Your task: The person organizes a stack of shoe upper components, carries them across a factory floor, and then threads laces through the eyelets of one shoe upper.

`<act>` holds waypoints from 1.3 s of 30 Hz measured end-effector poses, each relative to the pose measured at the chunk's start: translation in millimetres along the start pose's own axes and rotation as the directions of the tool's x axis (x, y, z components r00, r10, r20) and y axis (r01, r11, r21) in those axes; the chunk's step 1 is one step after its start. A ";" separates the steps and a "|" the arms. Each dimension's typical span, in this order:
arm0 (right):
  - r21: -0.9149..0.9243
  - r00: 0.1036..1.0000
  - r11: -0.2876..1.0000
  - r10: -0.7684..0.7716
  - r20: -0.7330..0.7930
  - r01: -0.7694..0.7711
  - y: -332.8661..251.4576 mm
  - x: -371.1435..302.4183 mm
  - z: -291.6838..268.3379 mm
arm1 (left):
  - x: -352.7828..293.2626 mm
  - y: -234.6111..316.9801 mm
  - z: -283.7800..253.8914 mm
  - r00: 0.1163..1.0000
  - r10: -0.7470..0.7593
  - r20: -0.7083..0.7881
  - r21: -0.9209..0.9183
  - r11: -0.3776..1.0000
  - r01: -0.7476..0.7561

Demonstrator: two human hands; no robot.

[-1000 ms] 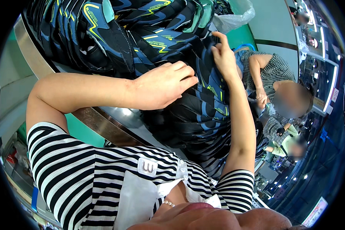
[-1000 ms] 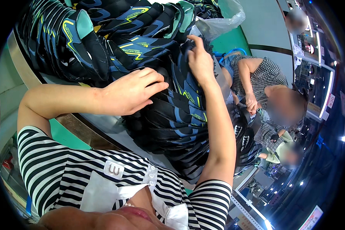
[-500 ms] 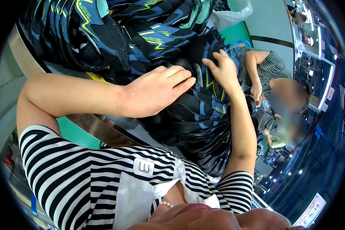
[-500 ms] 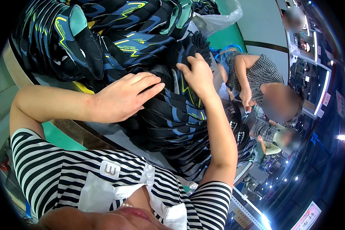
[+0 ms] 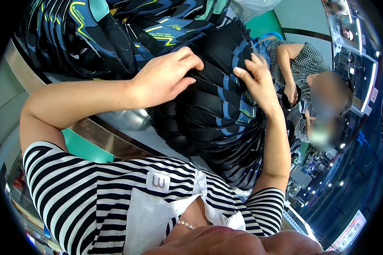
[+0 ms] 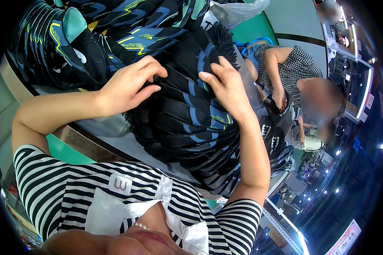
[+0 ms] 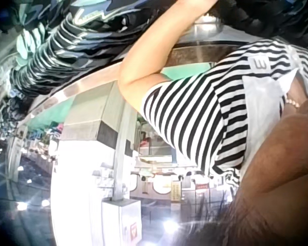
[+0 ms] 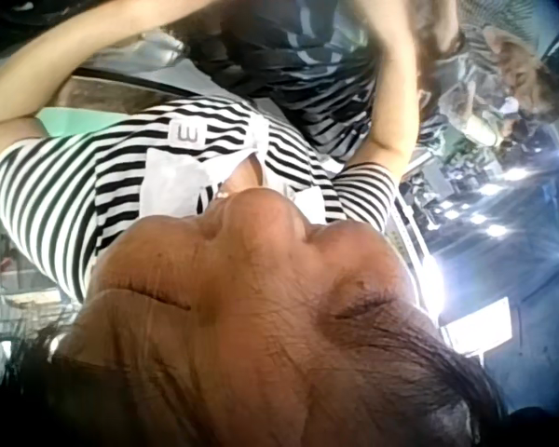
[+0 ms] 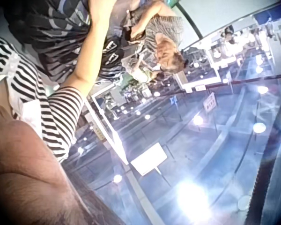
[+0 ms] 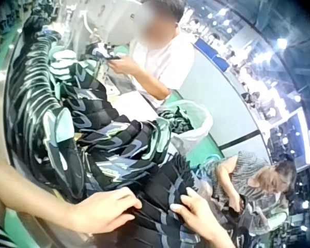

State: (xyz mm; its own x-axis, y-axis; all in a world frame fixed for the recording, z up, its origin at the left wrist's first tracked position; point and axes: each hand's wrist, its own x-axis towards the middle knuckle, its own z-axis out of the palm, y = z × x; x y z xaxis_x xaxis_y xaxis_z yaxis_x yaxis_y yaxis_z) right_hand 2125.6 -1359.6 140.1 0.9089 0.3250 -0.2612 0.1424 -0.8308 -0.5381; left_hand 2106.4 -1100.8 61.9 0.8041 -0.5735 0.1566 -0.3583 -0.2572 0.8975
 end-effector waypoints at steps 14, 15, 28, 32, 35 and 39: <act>-0.110 0.989 0.985 -0.137 -0.063 0.130 -2.0 -20.5 -0.2 | 40.3 -8.9 22.5 0.960 0.245 -0.134 0.035 0.970 -0.242; -0.155 0.976 0.973 -0.186 -0.109 0.168 1.5 -22.9 0.1 | 48.9 -5.2 26.5 0.947 0.267 -0.179 0.051 0.964 -0.262; -0.031 0.991 0.995 0.096 -0.096 -0.100 11.1 -31.2 -10.6 | -1.3 20.1 14.1 0.953 0.016 0.301 0.031 0.999 -0.027; -0.039 0.996 0.997 0.061 -0.068 -0.064 6.6 -30.1 -7.6 | -4.1 14.1 23.4 0.970 0.055 0.235 0.058 0.996 -0.070; -0.051 0.994 0.998 0.017 -0.105 -0.023 16.6 -30.7 -6.4 | -6.0 17.3 28.5 0.984 -0.007 0.177 0.045 0.999 -0.001; -0.074 0.999 0.997 0.005 -0.036 -0.007 14.4 -29.7 -5.5 | -6.7 10.6 34.2 0.970 0.084 0.229 0.072 0.992 -0.103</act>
State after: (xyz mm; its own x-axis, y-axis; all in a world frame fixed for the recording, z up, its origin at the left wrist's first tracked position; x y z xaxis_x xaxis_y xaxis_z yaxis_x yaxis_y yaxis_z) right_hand 2102.9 -1383.7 144.5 0.9229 0.3049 -0.2350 0.1643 -0.8642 -0.4756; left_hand 2081.0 -1126.3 56.3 0.6411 -0.7558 0.1333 -0.4726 -0.2520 0.8445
